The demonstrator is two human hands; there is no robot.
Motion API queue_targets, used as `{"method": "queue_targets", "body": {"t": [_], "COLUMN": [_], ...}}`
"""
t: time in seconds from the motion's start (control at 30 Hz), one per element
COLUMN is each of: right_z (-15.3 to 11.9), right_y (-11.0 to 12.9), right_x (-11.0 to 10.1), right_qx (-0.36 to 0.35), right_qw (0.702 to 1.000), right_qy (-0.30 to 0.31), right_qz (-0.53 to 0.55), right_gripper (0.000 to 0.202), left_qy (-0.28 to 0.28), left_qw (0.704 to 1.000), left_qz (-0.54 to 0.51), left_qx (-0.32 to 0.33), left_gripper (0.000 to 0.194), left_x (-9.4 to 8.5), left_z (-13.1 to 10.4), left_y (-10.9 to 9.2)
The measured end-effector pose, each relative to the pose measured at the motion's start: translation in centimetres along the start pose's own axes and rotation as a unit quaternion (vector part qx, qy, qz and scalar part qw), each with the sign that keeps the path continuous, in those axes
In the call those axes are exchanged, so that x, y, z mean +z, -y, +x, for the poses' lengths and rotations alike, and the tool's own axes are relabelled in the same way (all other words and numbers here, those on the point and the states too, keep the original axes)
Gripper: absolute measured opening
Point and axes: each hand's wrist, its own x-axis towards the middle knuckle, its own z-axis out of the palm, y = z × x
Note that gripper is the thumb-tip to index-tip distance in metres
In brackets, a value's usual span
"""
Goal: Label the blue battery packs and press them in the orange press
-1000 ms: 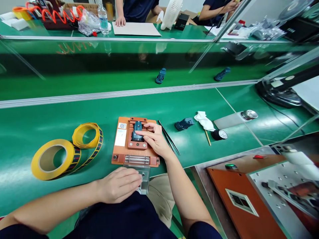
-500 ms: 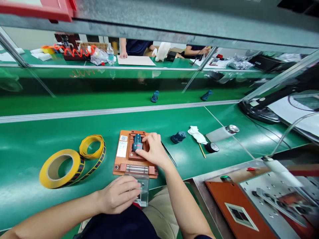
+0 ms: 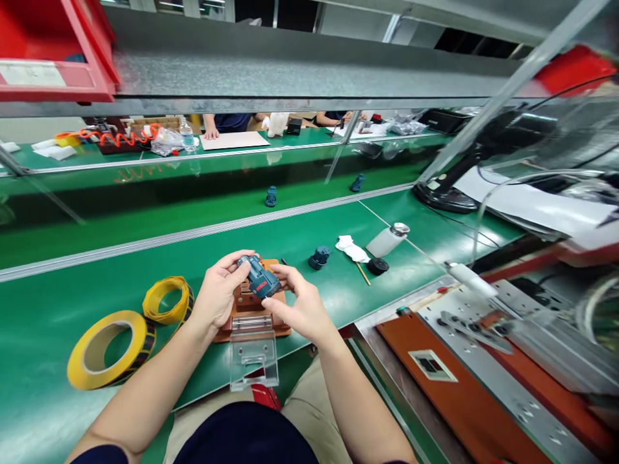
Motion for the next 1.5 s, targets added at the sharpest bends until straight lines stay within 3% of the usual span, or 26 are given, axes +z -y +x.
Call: {"method": "queue_targets", "body": {"t": [0.13,0.3,0.47,0.53,0.63,0.7,0.8,0.87,0.97,1.13,1.23,1.33,1.4,1.5], "right_z": [-1.1,-1.6,-1.7,-1.7,-2.0,-2.4,-3.1,-3.5,-3.7,-3.5,-3.6,-4.1,-4.7,-5.6], "right_y": [-0.3,-0.5,0.0,0.2,0.5,0.6,0.7,0.7,0.5,-0.1,-0.1,-0.1,-0.1,0.0], "right_x": [-0.1,0.7,1.3,1.5,2.0,2.3,2.3,2.1,1.9,2.0,2.0,1.6,1.1,-0.1], "right_qx": [0.077,0.098,0.123,0.157,0.224,0.227,0.165,0.124,0.088,0.061,0.077,0.075,0.043,-0.027], "right_qw": [0.99,0.963,0.934,0.914,0.885,0.903,0.964,0.986,0.995,0.997,0.997,0.996,0.996,0.985], "right_qy": [0.011,-0.054,-0.074,-0.057,0.017,0.031,0.012,0.022,0.036,0.037,0.019,0.0,-0.05,-0.166], "right_qz": [0.119,0.246,0.326,0.369,0.408,0.364,0.209,0.111,0.028,-0.016,-0.01,0.052,0.06,-0.029], "right_gripper": [0.034,0.037,0.042,0.043,0.049,0.054,0.048,0.042,0.038,0.035,0.031,0.048,0.057,0.058], "left_qy": [0.023,0.047,0.056,0.056,0.044,0.017,-0.019,-0.021,-0.025,-0.04,-0.021,0.023,0.052,0.097], "left_qw": [0.999,0.997,0.996,0.996,0.992,0.986,0.97,0.96,0.943,0.908,0.926,0.964,0.982,0.992], "left_qz": [0.013,0.011,0.023,0.035,0.081,0.131,0.212,0.254,0.306,0.375,0.342,0.248,0.173,0.075], "left_qx": [0.042,0.062,0.059,0.065,0.087,0.103,0.114,0.116,0.131,0.18,0.156,0.097,0.062,-0.007], "left_gripper": [0.037,0.033,0.033,0.031,0.025,0.027,0.031,0.029,0.027,0.025,0.025,0.028,0.036,0.057], "left_x": [2.0,3.3,3.5,3.5,3.6,3.8,4.0,4.0,3.9,3.9,3.8,3.7,3.8,4.4], "left_z": [-1.0,-1.5,-1.4,-1.3,-1.2,-1.3,-1.4,-1.5,-1.6,-1.6,-1.3,-1.0,-1.2,-2.2], "left_y": [0.2,0.3,0.6,0.8,1.1,1.2,0.9,0.6,0.4,0.6,0.9,1.2,1.5,2.1]}}
